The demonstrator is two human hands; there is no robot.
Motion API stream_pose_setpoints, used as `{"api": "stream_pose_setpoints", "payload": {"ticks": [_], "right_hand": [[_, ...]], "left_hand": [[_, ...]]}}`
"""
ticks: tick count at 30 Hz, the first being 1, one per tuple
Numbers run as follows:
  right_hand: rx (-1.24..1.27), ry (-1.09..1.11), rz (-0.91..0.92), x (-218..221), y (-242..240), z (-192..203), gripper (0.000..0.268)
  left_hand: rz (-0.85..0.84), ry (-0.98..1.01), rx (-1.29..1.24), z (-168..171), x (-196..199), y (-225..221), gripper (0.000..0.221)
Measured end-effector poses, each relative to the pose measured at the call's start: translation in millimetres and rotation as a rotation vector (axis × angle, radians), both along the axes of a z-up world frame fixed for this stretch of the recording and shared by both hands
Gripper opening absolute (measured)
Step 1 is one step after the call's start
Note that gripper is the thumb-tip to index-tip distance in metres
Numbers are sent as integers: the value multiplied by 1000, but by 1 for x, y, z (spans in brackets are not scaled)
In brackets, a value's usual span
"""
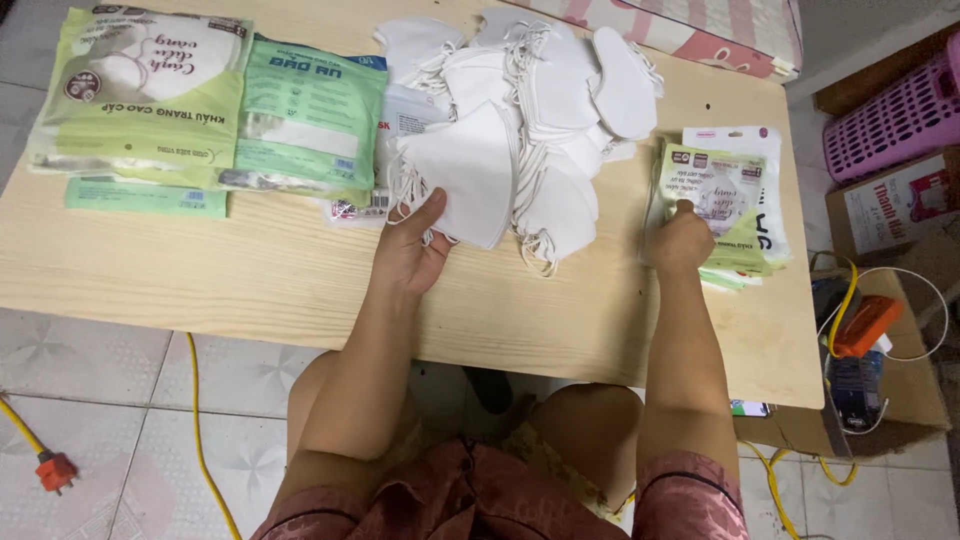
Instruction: Inspecting, unfolding, and stacking individual face masks on a table for packaging.
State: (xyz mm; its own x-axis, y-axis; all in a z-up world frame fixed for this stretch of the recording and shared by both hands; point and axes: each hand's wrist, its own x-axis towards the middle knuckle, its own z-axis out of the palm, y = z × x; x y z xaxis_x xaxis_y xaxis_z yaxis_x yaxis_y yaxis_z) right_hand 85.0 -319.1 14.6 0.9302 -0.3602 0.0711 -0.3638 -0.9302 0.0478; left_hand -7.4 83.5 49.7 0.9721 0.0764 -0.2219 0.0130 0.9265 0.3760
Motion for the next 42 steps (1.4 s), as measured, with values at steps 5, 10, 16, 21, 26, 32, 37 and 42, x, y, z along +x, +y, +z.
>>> {"api": "stream_pose_setpoints", "payload": {"ticks": [5, 10, 16, 21, 26, 32, 37, 42], "right_hand": [[52, -198, -35, 17, -44, -30, 27], [45, -303, 48, 4, -51, -5, 11], [359, -263, 226, -70, 68, 83, 56], [1348, -205, 262, -99, 148, 21, 83], [1662, -99, 273, -116, 219, -11, 80], [1936, -11, 53, -110, 193, 9, 49], [2410, 32, 270, -113, 125, 1, 95], [2398, 233, 397, -110, 78, -76, 67]], "left_hand": [[2, -3, -14, 2, -1, 2, 29], [-3, -8, -31, -4, 1, 3, 28], [18, -34, -3, -2, -2, 4, 28], [19, -74, 30, 8, -6, 6, 33], [-5, -97, 64, 6, -7, 9, 36], [-75, -97, 147, -25, -2, 8, 38], [-199, -94, 322, -24, -17, -21, 43], [-533, -167, 713, -28, -37, -47, 71]]}}
